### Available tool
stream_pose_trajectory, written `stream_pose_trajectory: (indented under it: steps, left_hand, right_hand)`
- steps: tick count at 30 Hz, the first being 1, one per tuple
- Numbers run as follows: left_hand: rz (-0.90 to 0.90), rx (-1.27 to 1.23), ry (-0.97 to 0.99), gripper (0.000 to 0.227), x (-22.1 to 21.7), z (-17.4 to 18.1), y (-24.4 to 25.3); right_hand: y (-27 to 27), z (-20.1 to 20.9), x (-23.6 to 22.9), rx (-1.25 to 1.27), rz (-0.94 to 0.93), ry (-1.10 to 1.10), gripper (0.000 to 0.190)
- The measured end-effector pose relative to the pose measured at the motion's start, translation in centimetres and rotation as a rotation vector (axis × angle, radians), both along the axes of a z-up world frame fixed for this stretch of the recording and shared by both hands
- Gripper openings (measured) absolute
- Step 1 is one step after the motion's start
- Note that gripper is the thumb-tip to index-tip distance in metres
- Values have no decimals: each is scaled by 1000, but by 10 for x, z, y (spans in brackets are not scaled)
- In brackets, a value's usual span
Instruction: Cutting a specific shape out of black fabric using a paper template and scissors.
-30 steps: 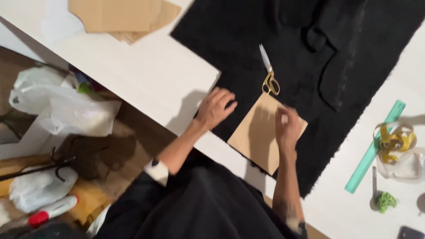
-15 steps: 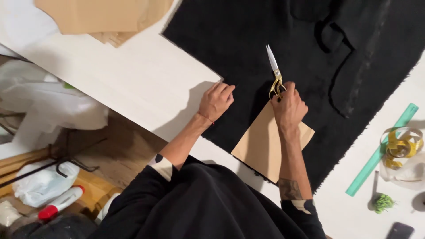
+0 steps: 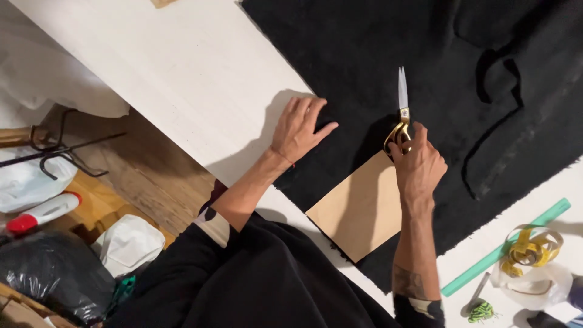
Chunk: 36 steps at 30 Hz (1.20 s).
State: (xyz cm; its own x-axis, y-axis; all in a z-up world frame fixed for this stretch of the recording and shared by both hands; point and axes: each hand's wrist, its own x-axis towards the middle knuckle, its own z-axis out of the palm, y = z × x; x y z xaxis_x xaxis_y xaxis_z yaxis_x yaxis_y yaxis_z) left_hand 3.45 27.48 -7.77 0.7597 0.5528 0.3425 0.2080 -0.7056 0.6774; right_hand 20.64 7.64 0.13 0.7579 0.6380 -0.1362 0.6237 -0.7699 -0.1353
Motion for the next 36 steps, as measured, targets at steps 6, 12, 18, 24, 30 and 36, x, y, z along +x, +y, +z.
stream_pose_trajectory:
  steps: [6,12,18,24,30,36]
  left_hand:
    - [29,-25,10,37,-2,-14,-6]
    - [23,-22,42,27,-4,-6,-8]
    - [66,-171,119,32,2,-1,-9]
    - [63,-493,123,42,1,2,2]
    - [12,-572,36,64,-3,4,2]
    - [-58,-698,-10,104,-7,2,4]
  right_hand:
    - [24,18,23,-399,85,-2,37]
    - [-42,-8,88,169,-211,1116,34]
    - [-87,-33,64,864,-230,1474,56]
    - [-46,-4,51,181,223,1896,89]
    - [-17,-25,59,-297,260,1871,93]
    - [27,-32,56,-414,380,1786,87]
